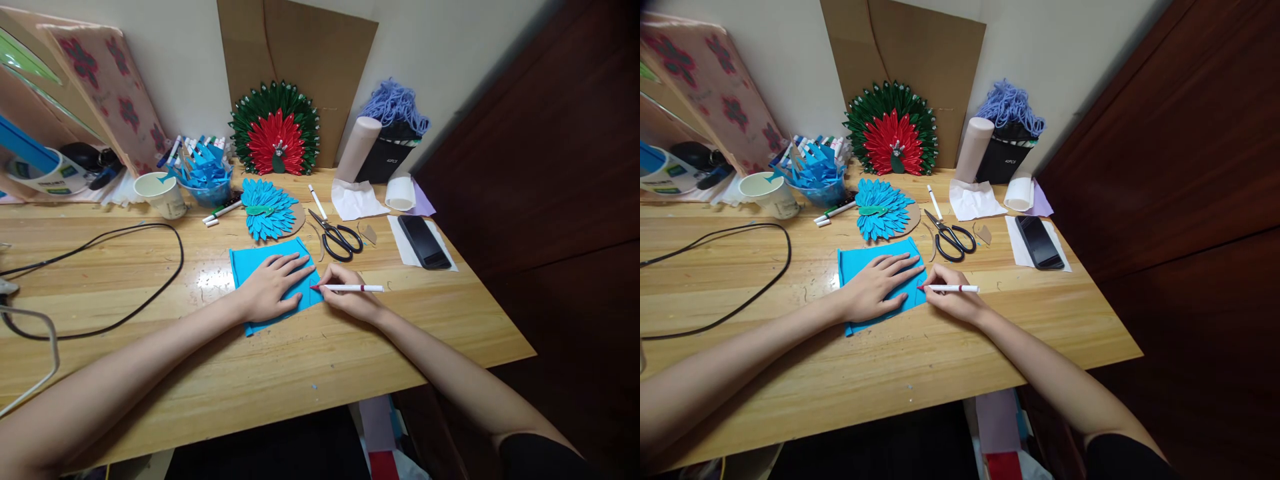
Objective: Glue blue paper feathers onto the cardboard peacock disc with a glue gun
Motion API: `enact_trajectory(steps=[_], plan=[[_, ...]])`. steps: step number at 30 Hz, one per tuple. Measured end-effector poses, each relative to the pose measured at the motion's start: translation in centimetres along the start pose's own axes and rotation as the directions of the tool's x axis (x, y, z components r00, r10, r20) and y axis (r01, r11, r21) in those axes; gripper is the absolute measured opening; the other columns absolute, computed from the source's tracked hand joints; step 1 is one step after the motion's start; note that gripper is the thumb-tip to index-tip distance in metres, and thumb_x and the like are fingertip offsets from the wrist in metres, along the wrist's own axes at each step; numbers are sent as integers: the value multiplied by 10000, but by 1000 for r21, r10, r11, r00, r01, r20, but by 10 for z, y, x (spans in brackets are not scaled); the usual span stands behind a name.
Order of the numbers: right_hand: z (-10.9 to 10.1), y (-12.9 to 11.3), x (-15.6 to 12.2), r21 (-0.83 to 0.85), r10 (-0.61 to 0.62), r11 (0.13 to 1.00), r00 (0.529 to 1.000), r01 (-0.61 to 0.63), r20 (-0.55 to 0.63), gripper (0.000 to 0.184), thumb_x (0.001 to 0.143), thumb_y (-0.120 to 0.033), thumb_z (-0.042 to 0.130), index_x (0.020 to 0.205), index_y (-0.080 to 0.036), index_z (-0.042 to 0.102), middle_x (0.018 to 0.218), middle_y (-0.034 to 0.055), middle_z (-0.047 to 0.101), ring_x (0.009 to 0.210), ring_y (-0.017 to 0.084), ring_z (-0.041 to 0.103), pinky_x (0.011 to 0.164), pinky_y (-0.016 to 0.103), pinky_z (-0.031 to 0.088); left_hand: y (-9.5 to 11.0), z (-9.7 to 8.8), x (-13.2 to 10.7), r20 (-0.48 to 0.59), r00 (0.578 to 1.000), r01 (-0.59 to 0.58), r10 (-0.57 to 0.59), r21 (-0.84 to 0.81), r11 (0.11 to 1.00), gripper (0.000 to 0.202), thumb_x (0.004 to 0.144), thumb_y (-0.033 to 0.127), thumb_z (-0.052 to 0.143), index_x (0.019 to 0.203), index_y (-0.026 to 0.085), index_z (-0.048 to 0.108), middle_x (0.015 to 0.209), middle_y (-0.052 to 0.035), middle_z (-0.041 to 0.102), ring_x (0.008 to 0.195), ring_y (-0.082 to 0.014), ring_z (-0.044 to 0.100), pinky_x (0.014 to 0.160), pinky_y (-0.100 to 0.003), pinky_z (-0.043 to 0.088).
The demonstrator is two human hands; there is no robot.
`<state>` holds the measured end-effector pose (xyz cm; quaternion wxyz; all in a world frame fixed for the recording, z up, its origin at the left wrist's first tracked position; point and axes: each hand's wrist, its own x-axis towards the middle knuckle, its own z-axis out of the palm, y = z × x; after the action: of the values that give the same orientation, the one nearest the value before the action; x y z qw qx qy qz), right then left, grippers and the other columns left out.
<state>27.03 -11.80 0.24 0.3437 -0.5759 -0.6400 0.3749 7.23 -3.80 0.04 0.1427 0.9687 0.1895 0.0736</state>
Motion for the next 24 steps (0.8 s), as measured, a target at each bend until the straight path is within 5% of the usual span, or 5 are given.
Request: enact_trajectory(steps=[10, 13, 16, 20, 24], plan=[[-3, 4, -2, 84, -34, 996, 987, 21, 159, 104, 721, -210, 573, 655, -180, 497, 610, -21, 549, 531, 91, 483, 487, 200, 344, 1, -1, 0, 3, 1000, -2, 2, -8, 1000, 551, 861, 426, 361, 1382, 282, 256, 1451, -43, 279, 1313, -266, 253, 1038, -455, 210], [-3, 5, 3, 212, 1, 977, 998, 12, -60, 113, 813, -305, 513, 826, -193, 519, 734, 17, 613, 670, 135, 575, 608, 248, 433, 1, -1, -1, 5, 1000, -3, 3, -11, 1000, 568, 861, 416, 360, 1393, 272, 221, 1455, -49, 268, 1316, -261, 246, 1050, -455, 197], [1, 2, 11, 106, 6, 994, 964, 23, -264, 164, 859, -347, 451, 915, -214, 528, 844, 36, 633, 786, 158, 595, 715, 290, 443, 1, 1, -3, -41, 999, 19, -21, -29, 999, 657, 850, 416, 385, 1416, 212, 122, 1480, -89, 179, 1320, -266, 229, 1066, -444, 190], [11, -2, 26, -70, -16, 998, 964, -2, -266, 126, 769, -312, 579, 805, -215, 506, 749, -3, 597, 689, 149, 569, 641, 264, 420, 1, 3, -5, -141, 989, 39, -47, -63, 997, 729, 826, 421, 437, 1411, 154, 94, 1473, -145, 120, 1326, -293, 181, 1066, -444, 212], [13, 3, 40, -61, 23, 997, 964, -40, -263, 205, 672, -244, 638, 723, -209, 442, 639, -46, 513, 565, 120, 489, 545, 234, 369, 4, -2, -10, -179, 984, 6, -20, -79, 997, 631, 827, 348, 448, 1376, 175, 190, 1407, -144, 246, 1281, -288, 254, 1040, -460, 259]])
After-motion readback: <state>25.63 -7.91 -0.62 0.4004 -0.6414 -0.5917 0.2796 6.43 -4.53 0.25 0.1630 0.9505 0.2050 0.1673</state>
